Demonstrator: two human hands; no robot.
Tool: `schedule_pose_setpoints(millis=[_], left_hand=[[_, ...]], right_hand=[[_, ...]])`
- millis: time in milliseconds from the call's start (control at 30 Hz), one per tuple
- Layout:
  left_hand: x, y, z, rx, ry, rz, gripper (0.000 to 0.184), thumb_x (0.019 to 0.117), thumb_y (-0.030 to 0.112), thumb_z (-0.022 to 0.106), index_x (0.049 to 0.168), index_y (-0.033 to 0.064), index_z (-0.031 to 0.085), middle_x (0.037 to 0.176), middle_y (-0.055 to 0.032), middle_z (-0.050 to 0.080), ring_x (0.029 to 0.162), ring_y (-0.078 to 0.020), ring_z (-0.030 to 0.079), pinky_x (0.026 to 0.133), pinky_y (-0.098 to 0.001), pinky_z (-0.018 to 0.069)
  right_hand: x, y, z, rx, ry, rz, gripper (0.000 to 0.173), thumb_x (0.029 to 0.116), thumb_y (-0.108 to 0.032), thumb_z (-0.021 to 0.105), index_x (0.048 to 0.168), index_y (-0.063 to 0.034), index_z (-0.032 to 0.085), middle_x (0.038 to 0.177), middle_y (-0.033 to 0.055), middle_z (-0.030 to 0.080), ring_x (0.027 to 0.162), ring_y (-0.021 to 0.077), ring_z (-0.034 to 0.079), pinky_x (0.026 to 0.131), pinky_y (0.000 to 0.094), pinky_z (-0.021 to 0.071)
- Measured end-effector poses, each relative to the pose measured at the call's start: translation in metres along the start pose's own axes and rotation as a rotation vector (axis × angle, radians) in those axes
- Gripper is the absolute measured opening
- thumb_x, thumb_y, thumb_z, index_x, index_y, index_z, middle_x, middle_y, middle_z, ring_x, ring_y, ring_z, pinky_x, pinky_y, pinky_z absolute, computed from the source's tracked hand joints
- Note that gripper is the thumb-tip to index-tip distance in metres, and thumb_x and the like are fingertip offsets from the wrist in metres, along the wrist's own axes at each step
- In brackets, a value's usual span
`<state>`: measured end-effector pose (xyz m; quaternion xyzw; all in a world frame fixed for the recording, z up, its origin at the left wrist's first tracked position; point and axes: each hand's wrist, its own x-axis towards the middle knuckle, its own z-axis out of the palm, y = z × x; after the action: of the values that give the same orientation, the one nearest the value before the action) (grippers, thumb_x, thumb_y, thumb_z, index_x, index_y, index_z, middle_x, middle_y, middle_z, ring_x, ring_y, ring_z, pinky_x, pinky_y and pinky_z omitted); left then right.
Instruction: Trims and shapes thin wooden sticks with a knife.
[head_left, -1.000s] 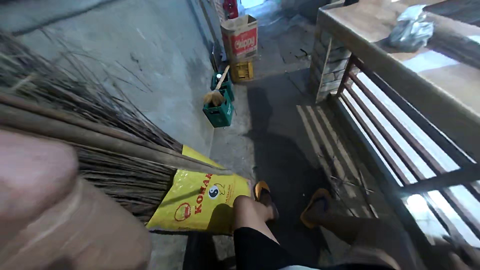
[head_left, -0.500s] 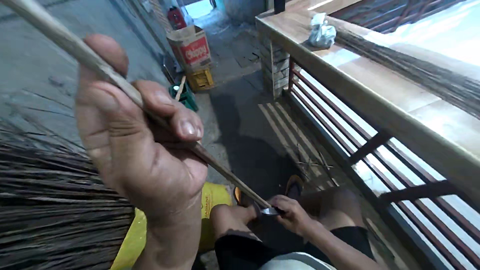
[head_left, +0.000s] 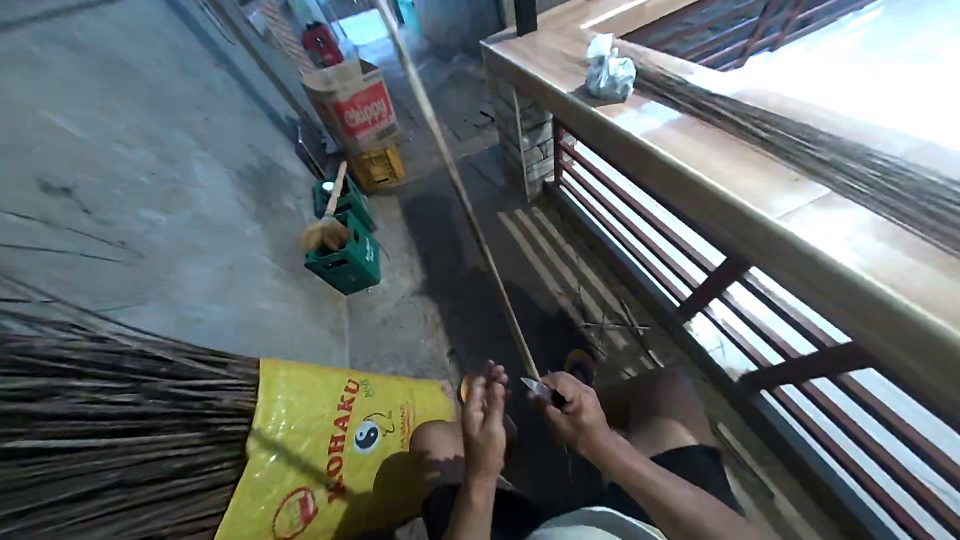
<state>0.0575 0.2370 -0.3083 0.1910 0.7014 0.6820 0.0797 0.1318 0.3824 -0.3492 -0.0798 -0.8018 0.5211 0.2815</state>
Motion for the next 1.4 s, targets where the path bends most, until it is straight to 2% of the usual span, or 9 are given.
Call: schedule_pose_setpoints(millis=[133,233,333,400,500,633,767,967,1400], left_hand=[[-0.021,-0.021,0.018,-0.066,-0.026,0.002,0.044,0.1038,0.014,0.048,0.138,-0.0130,0.049,0.131,-0.0107,0.064,0.116,-0.0038,0.062,0.102,-0.0243,0.0505],[-0.022,-0.024,0.026,-0.104,0.035,-0.014,0.046,0.1070,0.029,0.046,0.130,-0.0100,0.054,0.114,-0.0016,0.067,0.103,0.0027,0.062,0.095,-0.0201,0.0522],[-0.021,-0.027,0.022,-0.034,0.091,0.062,0.056,0.1065,0.040,0.047,0.124,-0.0125,0.055,0.109,-0.0021,0.067,0.101,0.0039,0.062,0.095,-0.0188,0.0522],[-0.018,-0.030,0.012,0.008,0.100,0.057,0.058,0.1053,0.041,0.049,0.128,-0.0118,0.055,0.108,-0.0034,0.068,0.094,0.0024,0.063,0.088,-0.0191,0.0544],[-0.015,-0.039,-0.009,-0.034,0.023,0.014,0.057,0.1006,0.037,0.059,0.139,-0.0043,0.050,0.088,0.0050,0.061,0.065,0.0013,0.055,0.059,-0.0169,0.0502],[-0.018,-0.034,-0.036,-0.084,-0.059,-0.077,0.037,0.1007,0.017,0.057,0.134,0.0001,0.054,0.076,0.0065,0.058,0.059,-0.0015,0.053,0.055,-0.0184,0.0487],[-0.025,-0.023,-0.050,0.012,-0.064,-0.110,0.037,0.1051,0.016,0.043,0.133,-0.0067,0.052,0.078,0.0032,0.064,0.058,-0.0021,0.057,0.052,-0.0171,0.0505],[-0.027,-0.022,-0.057,0.156,0.053,-0.134,0.031,0.1061,0.013,0.040,0.125,-0.0088,0.053,0.075,0.0013,0.065,0.056,-0.0039,0.059,0.050,-0.0189,0.0522],[-0.036,-0.035,-0.058,0.349,0.094,-0.028,0.023,0.1015,0.012,0.048,0.106,-0.0077,0.060,0.071,0.0010,0.062,0.055,-0.0027,0.056,0.052,-0.0203,0.0503]], right_hand=[[0.009,-0.008,0.015,0.061,0.029,0.003,0.022,0.0925,-0.018,0.071,0.104,0.0005,0.074,0.101,0.0123,0.074,0.090,0.0127,0.071,0.084,0.0259,0.0586],[0.017,-0.017,0.026,0.207,0.026,0.012,0.019,0.0915,-0.014,0.071,0.103,0.0011,0.074,0.102,0.0107,0.074,0.093,0.0092,0.070,0.085,0.0234,0.0581],[0.024,-0.034,0.025,0.431,-0.068,0.173,0.019,0.0904,-0.009,0.070,0.107,0.0015,0.073,0.104,0.0067,0.073,0.092,0.0048,0.068,0.085,0.0224,0.0574],[0.027,-0.038,0.021,0.546,-0.098,0.294,0.019,0.0966,-0.014,0.067,0.108,-0.0002,0.073,0.097,0.0013,0.071,0.082,0.0015,0.066,0.076,0.0201,0.0569],[0.025,-0.026,0.013,0.569,-0.081,0.438,0.033,0.1017,-0.029,0.058,0.114,-0.0007,0.068,0.086,-0.0031,0.066,0.064,0.0005,0.057,0.058,0.0191,0.0502],[0.010,0.001,0.002,0.486,-0.123,0.587,0.053,0.1073,-0.041,0.034,0.129,0.0003,0.059,0.090,0.0011,0.063,0.066,0.0060,0.055,0.058,0.0230,0.0487],[-0.007,0.001,-0.004,0.545,-0.221,0.725,0.032,0.1074,-0.028,0.048,0.119,-0.0015,0.060,0.081,0.0014,0.061,0.062,0.0084,0.056,0.055,0.0238,0.0490],[-0.008,-0.026,-0.009,0.709,-0.469,0.695,0.023,0.1021,-0.022,0.060,0.115,-0.0038,0.056,0.081,0.0046,0.068,0.060,0.0126,0.065,0.051,0.0256,0.0549],[-0.002,-0.055,0.006,0.537,-0.724,0.576,0.023,0.1084,-0.024,0.049,0.116,-0.0034,0.057,0.075,0.0007,0.063,0.054,0.0080,0.058,0.050,0.0239,0.0504]])
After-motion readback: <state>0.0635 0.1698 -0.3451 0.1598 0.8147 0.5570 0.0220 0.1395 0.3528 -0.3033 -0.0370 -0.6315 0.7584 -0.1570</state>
